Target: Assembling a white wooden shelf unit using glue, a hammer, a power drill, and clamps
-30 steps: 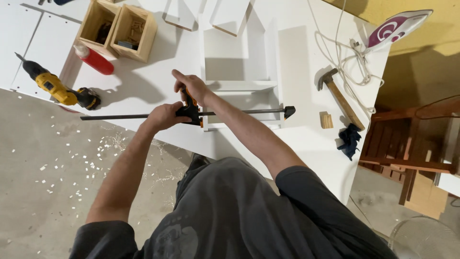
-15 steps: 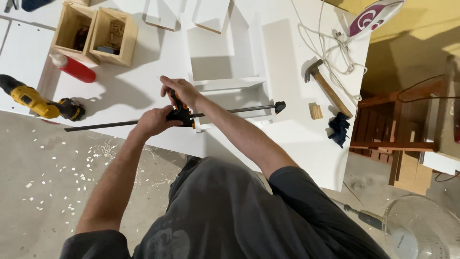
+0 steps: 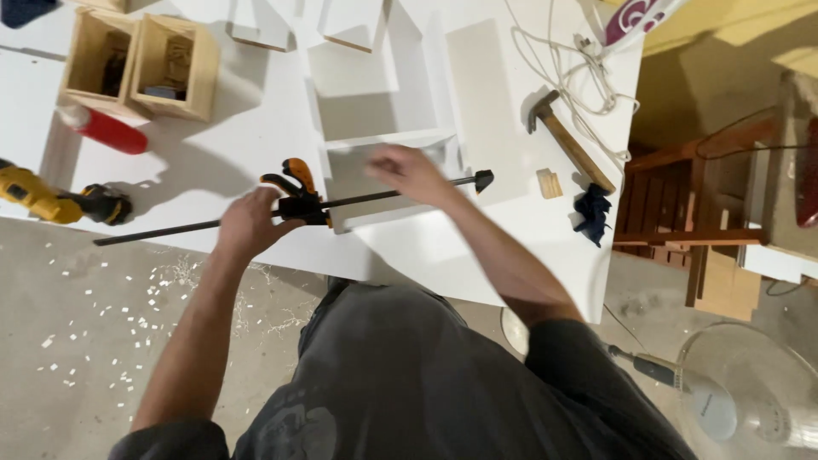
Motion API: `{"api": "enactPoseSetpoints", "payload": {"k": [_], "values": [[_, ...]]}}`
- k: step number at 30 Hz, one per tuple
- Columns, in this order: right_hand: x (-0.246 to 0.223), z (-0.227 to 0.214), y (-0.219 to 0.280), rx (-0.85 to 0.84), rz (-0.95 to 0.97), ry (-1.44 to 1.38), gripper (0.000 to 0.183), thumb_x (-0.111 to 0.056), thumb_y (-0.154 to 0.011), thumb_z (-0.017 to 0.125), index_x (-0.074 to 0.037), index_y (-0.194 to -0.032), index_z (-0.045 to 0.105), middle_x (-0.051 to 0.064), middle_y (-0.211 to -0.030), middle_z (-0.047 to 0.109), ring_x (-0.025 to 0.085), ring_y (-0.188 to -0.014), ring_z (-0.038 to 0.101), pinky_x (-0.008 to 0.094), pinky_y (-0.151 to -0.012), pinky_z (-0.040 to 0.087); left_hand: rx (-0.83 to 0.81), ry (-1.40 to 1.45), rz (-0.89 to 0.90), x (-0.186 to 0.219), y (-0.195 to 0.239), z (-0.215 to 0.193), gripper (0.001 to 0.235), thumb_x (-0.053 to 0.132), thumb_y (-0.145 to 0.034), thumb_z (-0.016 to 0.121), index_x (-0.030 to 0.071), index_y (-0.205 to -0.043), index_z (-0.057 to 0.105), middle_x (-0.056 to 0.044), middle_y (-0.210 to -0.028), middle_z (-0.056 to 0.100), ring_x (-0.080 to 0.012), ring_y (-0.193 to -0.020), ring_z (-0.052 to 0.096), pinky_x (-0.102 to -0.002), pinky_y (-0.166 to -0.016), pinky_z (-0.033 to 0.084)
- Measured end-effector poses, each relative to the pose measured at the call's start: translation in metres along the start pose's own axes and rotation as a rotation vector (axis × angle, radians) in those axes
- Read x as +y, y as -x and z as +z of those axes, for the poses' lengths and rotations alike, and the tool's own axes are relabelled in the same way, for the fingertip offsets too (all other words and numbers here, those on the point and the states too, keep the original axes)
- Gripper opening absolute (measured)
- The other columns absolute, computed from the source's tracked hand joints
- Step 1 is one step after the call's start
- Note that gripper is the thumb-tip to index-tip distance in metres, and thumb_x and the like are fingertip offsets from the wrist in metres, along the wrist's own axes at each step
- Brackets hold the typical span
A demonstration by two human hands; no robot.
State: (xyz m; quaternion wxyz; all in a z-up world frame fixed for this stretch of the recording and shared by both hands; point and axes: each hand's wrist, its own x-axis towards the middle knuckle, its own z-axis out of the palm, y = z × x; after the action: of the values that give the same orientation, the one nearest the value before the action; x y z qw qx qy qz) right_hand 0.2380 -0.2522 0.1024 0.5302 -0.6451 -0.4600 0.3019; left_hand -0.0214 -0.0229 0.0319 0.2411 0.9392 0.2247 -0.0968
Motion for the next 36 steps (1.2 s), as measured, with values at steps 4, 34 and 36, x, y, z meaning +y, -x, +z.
{"api": "enactPoseSetpoints", "payload": {"k": [4,34,36], "values": [[0.012,-0.096,0.084,-0.213,0.153,0.737,0.033,-0.019,-0.093,0.073,-0.01,-0.123,0.067,0.016,-0.115,0.071,0.041,-0.1,0.07,0.054,-0.086,0.058,0.576,-0.05,0.228,0.015,0.022,0.021,0.042,0.051,-0.081,0.085,0.02,-0.105,0.067,0.001,-0.087,0.062,-0.0209,-0.077,0.07,-0.036,-0.068,0.056],[0.172,-0.113,0.123,-0.467,0.264,0.985,0.032,-0.01,-0.089,0.059,-0.016,-0.12,0.067,0.014,-0.1,0.074,0.038,-0.088,0.075,0.051,-0.08,0.061,-0.075,-0.483,0.116,0.058,-0.063,0.145,0.03,0.017,-0.093,0.06,0.038,-0.111,0.07,0.007,-0.088,0.076,-0.0226,-0.083,0.078,-0.043,-0.068,0.061],[0.164,-0.112,0.123,-0.473,0.239,1.021,0.03,-0.011,-0.09,0.058,-0.015,-0.118,0.067,0.014,-0.098,0.074,0.038,-0.087,0.075,0.051,-0.079,0.061,-0.085,-0.494,0.118,0.059,-0.063,0.143,0.03,0.014,-0.093,0.059,0.038,-0.108,0.07,0.007,-0.086,0.076,-0.0233,-0.084,0.078,-0.044,-0.069,0.061]]}}
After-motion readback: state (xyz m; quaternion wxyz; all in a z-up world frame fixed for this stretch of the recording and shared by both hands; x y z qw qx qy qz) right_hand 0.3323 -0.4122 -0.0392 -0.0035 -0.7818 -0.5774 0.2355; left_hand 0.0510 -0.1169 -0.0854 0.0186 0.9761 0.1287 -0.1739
